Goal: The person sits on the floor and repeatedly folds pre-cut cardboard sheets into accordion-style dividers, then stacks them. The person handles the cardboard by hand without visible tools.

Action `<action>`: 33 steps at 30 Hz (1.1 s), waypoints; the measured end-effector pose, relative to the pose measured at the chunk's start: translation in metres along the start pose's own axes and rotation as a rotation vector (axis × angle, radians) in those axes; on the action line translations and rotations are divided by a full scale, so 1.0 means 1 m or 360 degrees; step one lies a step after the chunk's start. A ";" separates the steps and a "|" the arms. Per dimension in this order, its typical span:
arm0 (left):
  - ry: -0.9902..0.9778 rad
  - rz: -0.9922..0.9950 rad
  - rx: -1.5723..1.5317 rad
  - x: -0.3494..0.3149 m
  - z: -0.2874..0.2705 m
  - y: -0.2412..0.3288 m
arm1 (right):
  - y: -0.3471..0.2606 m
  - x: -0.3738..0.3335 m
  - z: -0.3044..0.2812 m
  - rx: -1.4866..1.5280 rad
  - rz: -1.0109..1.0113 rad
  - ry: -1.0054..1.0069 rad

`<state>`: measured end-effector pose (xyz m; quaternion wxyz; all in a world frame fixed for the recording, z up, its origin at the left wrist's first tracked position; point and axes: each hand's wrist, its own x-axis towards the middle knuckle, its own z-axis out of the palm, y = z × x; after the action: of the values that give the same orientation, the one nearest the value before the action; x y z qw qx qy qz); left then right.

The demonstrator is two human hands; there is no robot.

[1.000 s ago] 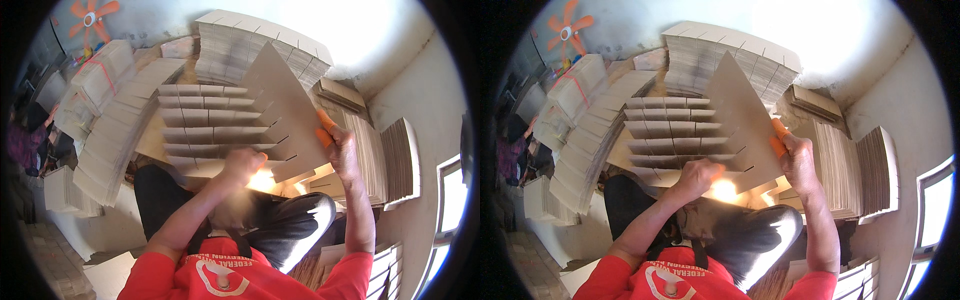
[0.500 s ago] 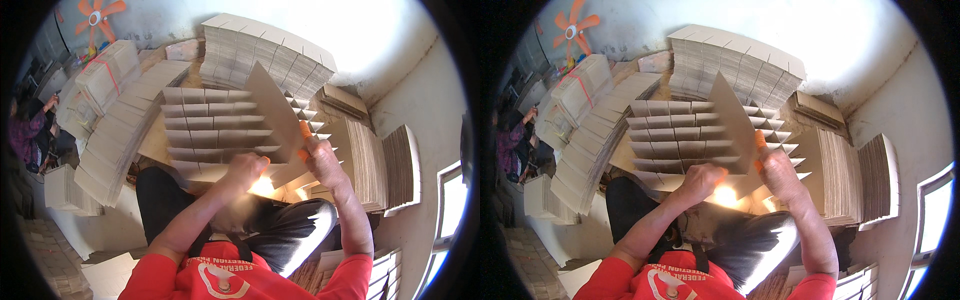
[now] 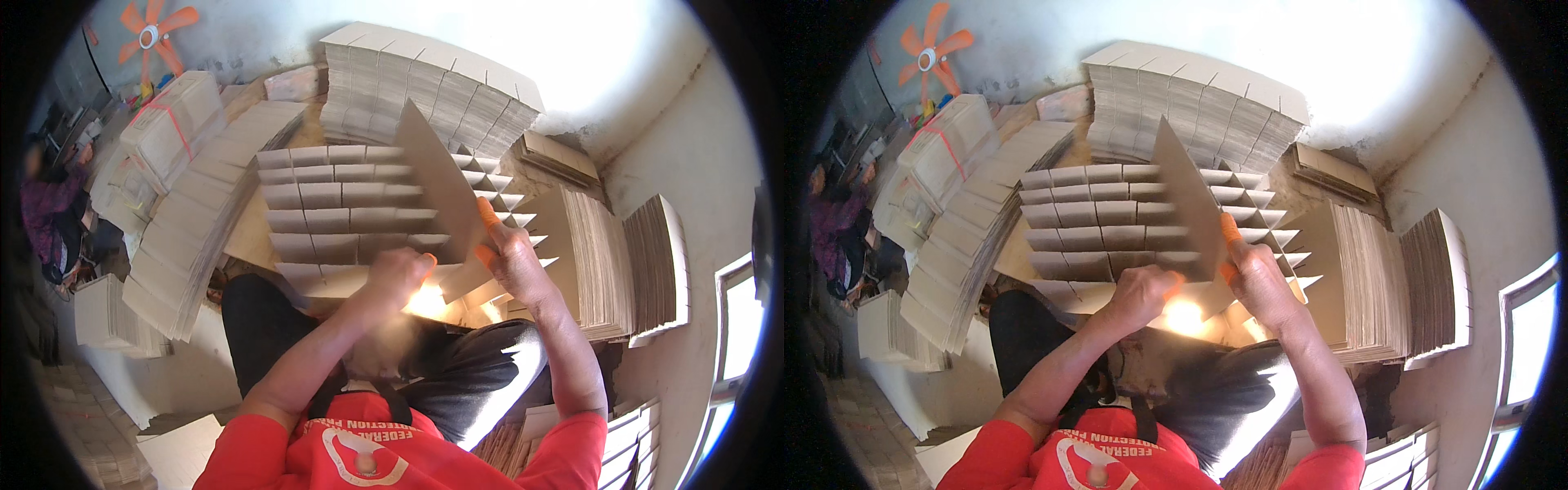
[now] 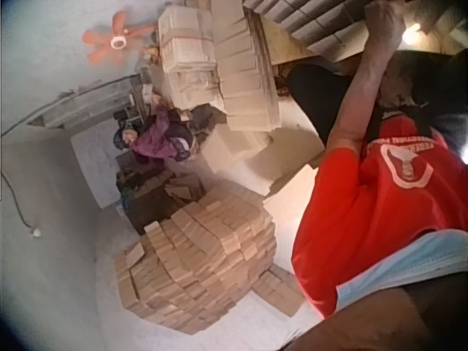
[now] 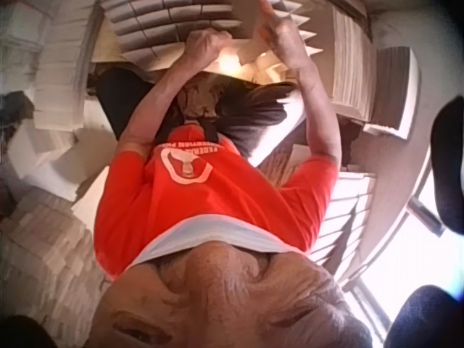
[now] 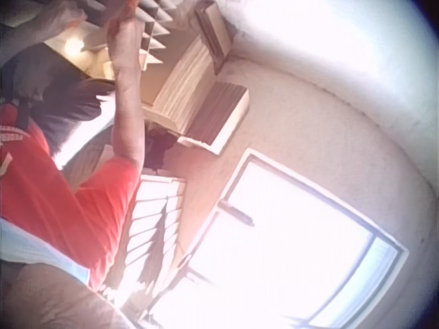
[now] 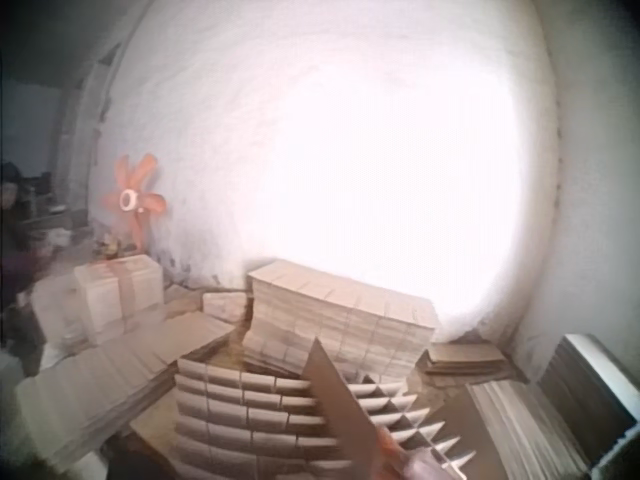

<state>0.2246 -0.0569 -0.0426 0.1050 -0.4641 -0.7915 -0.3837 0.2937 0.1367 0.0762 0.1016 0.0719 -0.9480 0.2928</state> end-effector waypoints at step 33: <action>-0.0059 -0.0002 -0.0056 -0.001 0.005 0.004 | 0.006 -0.009 0.000 -0.0081 0.0001 -0.0186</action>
<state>0.2288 -0.0528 -0.0445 0.0818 -0.4725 -0.7867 -0.3889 0.3011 0.1424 0.0706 0.0476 0.0859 -0.9595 0.2641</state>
